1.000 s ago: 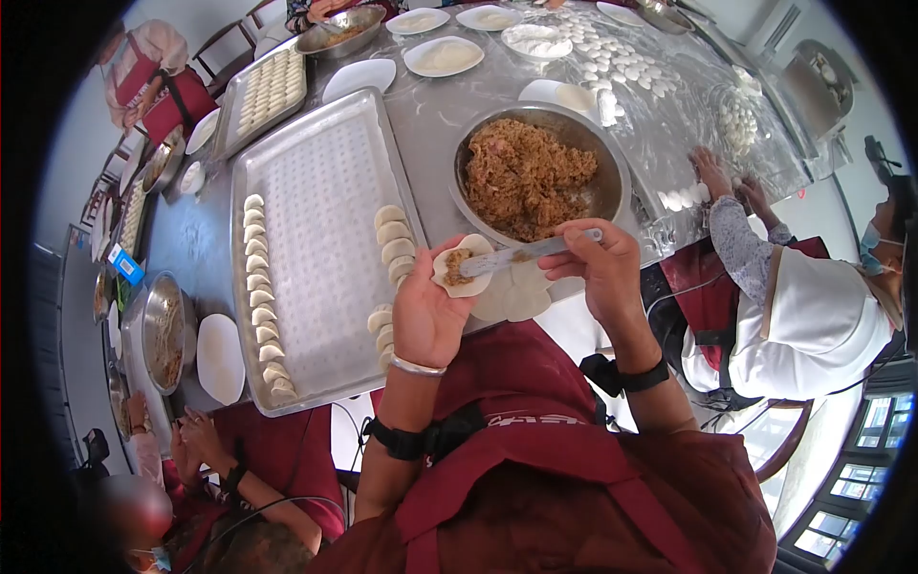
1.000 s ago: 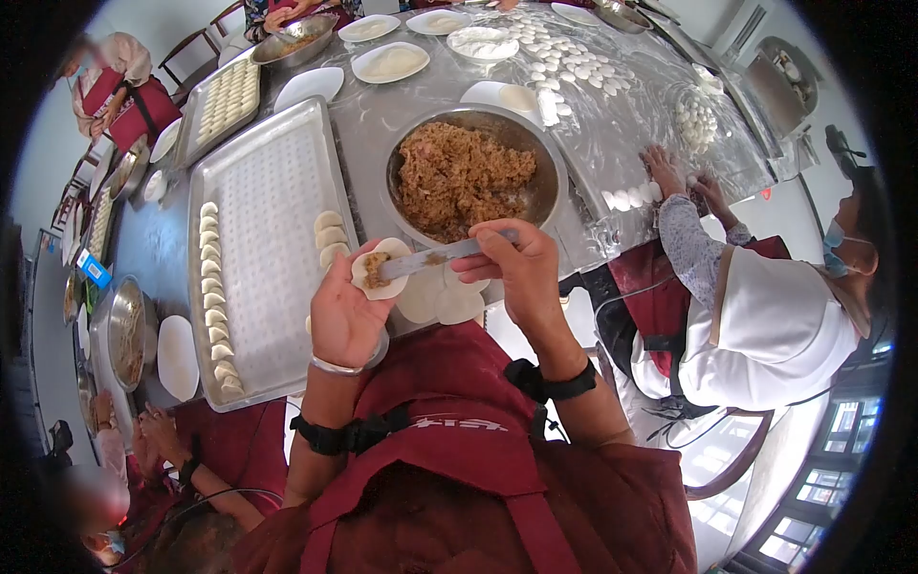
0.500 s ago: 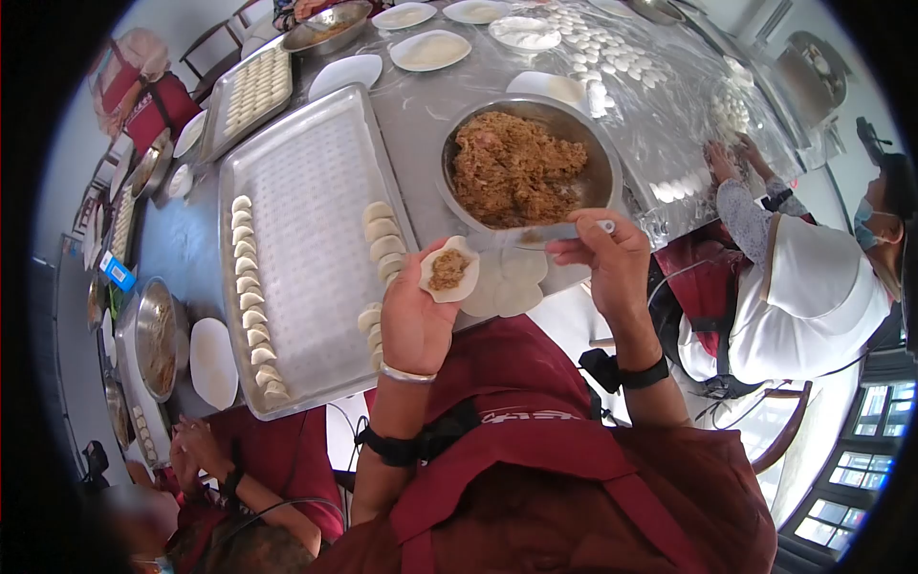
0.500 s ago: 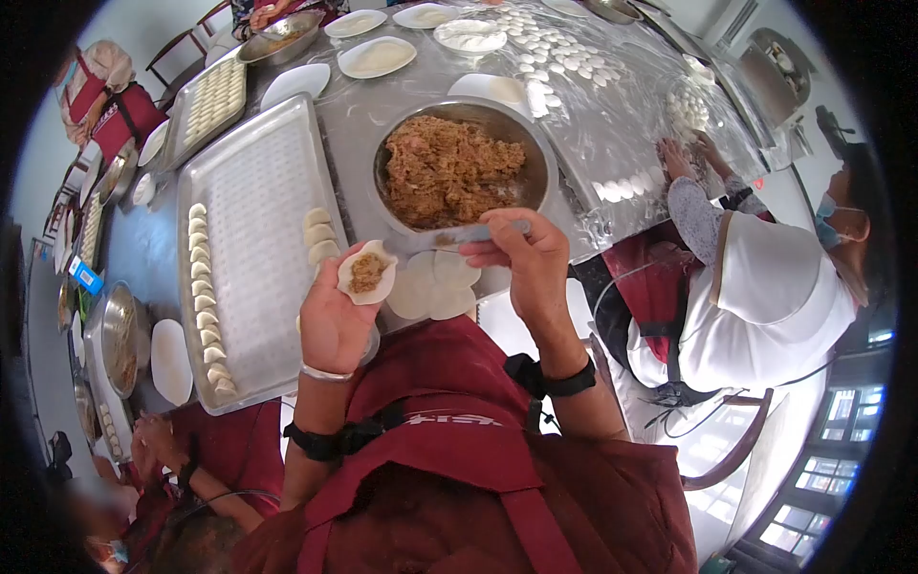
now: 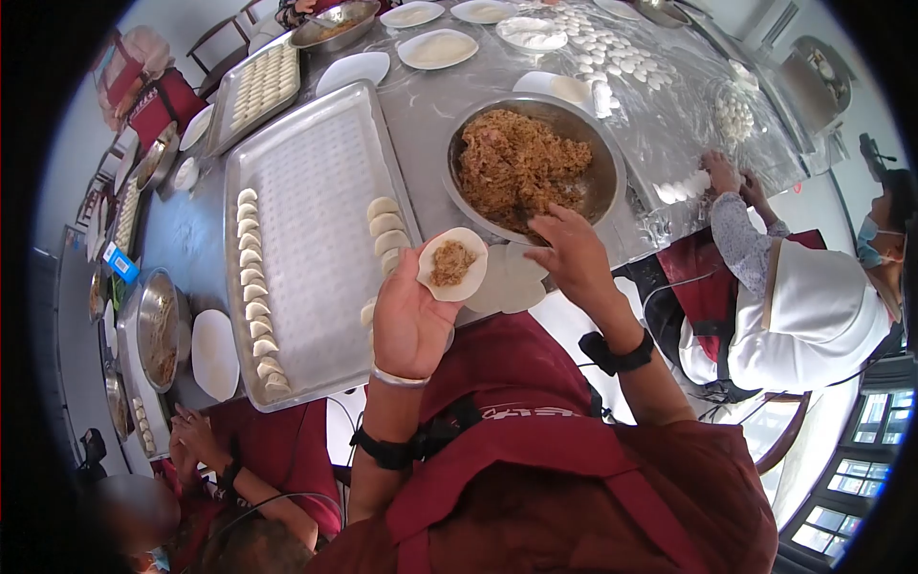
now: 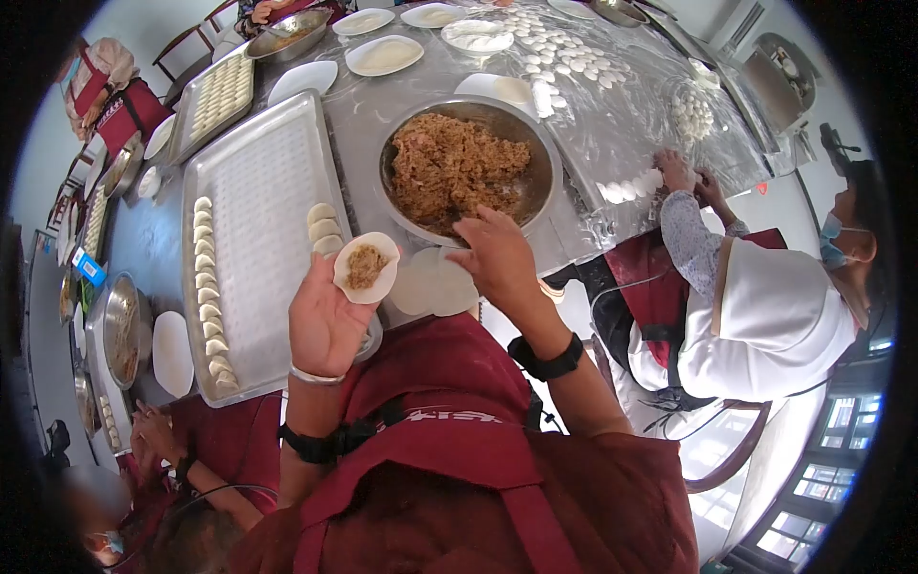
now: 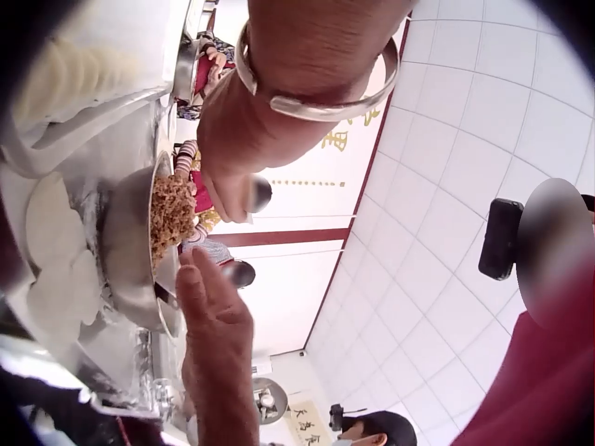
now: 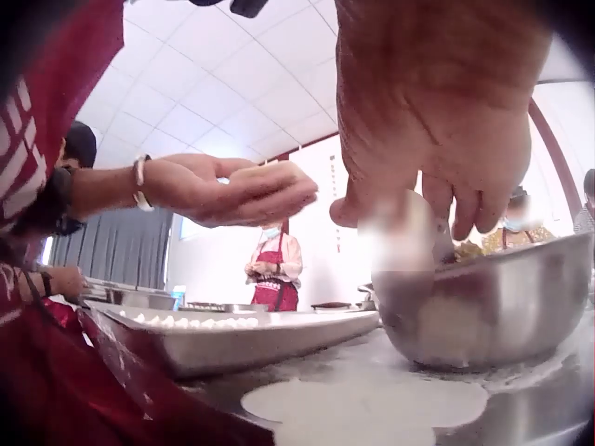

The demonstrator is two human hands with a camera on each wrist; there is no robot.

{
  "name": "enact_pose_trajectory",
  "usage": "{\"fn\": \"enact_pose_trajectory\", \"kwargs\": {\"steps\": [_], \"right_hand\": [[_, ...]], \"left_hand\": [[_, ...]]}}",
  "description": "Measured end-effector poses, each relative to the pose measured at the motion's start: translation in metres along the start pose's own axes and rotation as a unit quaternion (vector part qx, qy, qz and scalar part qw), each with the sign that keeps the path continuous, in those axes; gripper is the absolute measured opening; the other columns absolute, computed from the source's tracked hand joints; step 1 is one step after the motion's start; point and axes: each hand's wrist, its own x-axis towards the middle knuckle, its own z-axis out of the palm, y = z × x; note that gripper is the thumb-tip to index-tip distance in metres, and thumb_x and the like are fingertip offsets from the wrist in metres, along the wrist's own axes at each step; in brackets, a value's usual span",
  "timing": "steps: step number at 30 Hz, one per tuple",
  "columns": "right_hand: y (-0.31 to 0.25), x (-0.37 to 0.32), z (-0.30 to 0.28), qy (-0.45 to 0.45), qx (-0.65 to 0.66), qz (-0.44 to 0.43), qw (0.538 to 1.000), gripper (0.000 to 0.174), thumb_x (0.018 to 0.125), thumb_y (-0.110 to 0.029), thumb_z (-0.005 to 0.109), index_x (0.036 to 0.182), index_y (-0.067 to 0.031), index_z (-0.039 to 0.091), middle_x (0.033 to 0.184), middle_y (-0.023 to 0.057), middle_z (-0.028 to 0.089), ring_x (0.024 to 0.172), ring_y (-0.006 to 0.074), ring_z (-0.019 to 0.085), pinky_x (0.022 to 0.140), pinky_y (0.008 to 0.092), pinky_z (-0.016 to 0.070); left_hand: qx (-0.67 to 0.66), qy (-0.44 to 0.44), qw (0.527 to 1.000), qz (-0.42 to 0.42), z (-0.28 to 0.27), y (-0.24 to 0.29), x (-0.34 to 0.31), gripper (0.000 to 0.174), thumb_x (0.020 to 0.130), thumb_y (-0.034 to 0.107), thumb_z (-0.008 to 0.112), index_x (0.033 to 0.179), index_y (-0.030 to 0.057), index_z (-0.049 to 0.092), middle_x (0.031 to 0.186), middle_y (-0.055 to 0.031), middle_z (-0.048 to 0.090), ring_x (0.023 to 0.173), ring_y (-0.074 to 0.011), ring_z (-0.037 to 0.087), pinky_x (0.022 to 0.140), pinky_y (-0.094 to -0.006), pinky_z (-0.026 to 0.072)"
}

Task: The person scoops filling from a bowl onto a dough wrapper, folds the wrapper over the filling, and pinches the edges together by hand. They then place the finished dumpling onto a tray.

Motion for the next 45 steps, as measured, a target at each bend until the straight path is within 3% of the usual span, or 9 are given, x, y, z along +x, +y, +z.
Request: {"fn": "enact_pose_trajectory", "kwargs": {"steps": [4,7,10,16,22,31,37,40,45], "right_hand": [[-0.044,0.005,-0.029,0.011,0.138,-0.074,0.988,0.067,0.068,-0.018,0.080,0.131,-0.0114,0.058,0.139,0.0147,0.052,0.133,0.0394,0.043,0.104,0.0465,0.0423],[-0.061,0.009,-0.030,0.029,0.148,-0.150,0.977,0.067,0.068,-0.016,0.080,0.131,-0.0086,0.057,0.143,0.0142,0.048,0.134,0.0391,0.042,0.105,0.0476,0.0414],[-0.065,0.015,-0.027,0.029,0.161,-0.159,0.974,0.065,0.070,-0.016,0.079,0.130,-0.0065,0.057,0.142,0.0144,0.049,0.134,0.0389,0.042,0.105,0.0474,0.0408],[-0.074,0.024,-0.018,0.040,0.229,-0.129,0.964,0.060,0.074,-0.018,0.077,0.129,-0.0052,0.057,0.142,0.0154,0.050,0.134,0.0384,0.043,0.106,0.0467,0.0407],[-0.084,0.029,-0.016,0.002,0.346,-0.021,0.938,0.060,0.075,-0.014,0.079,0.129,-0.0012,0.056,0.138,0.0185,0.054,0.131,0.0348,0.048,0.105,0.0402,0.0410],[-0.103,0.005,0.004,0.097,0.495,0.140,0.852,0.038,0.082,-0.008,0.075,0.117,0.0010,0.066,0.129,0.0160,0.062,0.121,0.0227,0.058,0.102,0.0328,0.0441],[-0.112,0.008,0.005,0.117,0.508,0.162,0.838,0.028,0.083,-0.007,0.074,0.109,0.0001,0.069,0.123,0.0159,0.066,0.115,0.0230,0.062,0.099,0.0330,0.0464],[-0.114,0.010,0.000,0.124,0.447,0.135,0.876,0.025,0.082,-0.006,0.074,0.107,-0.0009,0.070,0.120,0.0159,0.067,0.112,0.0245,0.064,0.096,0.0331,0.0482],[-0.120,0.012,0.001,0.165,0.434,0.110,0.879,0.017,0.081,-0.002,0.073,0.098,-0.0011,0.070,0.114,0.0151,0.069,0.109,0.0270,0.065,0.093,0.0340,0.0504]], "left_hand": [[-0.013,-0.022,1.000,-0.017,0.008,0.005,-0.003,0.050,0.106,0.035,0.037,0.131,-0.0071,0.047,0.129,-0.0179,0.057,0.122,-0.0285,0.055,0.105,-0.0426,0.0444],[-0.019,-0.019,0.999,-0.027,0.001,0.001,-0.004,0.054,0.106,0.036,0.034,0.138,-0.0065,0.037,0.137,-0.0188,0.051,0.127,-0.0308,0.051,0.110,-0.0435,0.0397],[0.015,-0.015,1.000,-0.021,0.007,0.000,-0.008,0.051,0.106,0.035,0.035,0.137,-0.0056,0.040,0.135,-0.0165,0.053,0.125,-0.0289,0.053,0.109,-0.0445,0.0405],[0.143,-0.083,0.986,0.017,0.010,0.000,-0.020,0.046,0.104,0.024,0.047,0.136,-0.0081,0.042,0.133,-0.0172,0.054,0.124,-0.0279,0.054,0.105,-0.0447,0.0454],[0.271,-0.079,0.956,0.078,0.013,-0.006,-0.021,0.044,0.099,0.010,0.054,0.137,-0.0095,0.043,0.128,-0.0170,0.057,0.120,-0.0299,0.057,0.105,-0.0410,0.0474],[0.200,0.012,0.963,0.181,0.015,-0.010,-0.020,0.043,0.100,0.010,0.054,0.136,-0.0090,0.044,0.129,-0.0188,0.057,0.118,-0.0291,0.059,0.100,-0.0390,0.0517],[0.212,0.040,0.955,0.202,0.017,-0.016,-0.022,0.042,0.098,0.008,0.055,0.136,-0.0079,0.046,0.129,-0.0178,0.057,0.116,-0.0256,0.060,0.099,-0.0380,0.0530],[0.196,0.039,0.960,0.197,0.016,-0.017,-0.022,0.041,0.098,0.007,0.056,0.135,-0.0082,0.047,0.128,-0.0175,0.058,0.115,-0.0241,0.060,0.098,-0.0368,0.0533],[0.200,0.034,0.959,0.196,0.019,-0.019,-0.022,0.040,0.098,0.007,0.057,0.133,-0.0085,0.049,0.128,-0.0169,0.058,0.114,-0.0232,0.060,0.098,-0.0363,0.0536]]}}
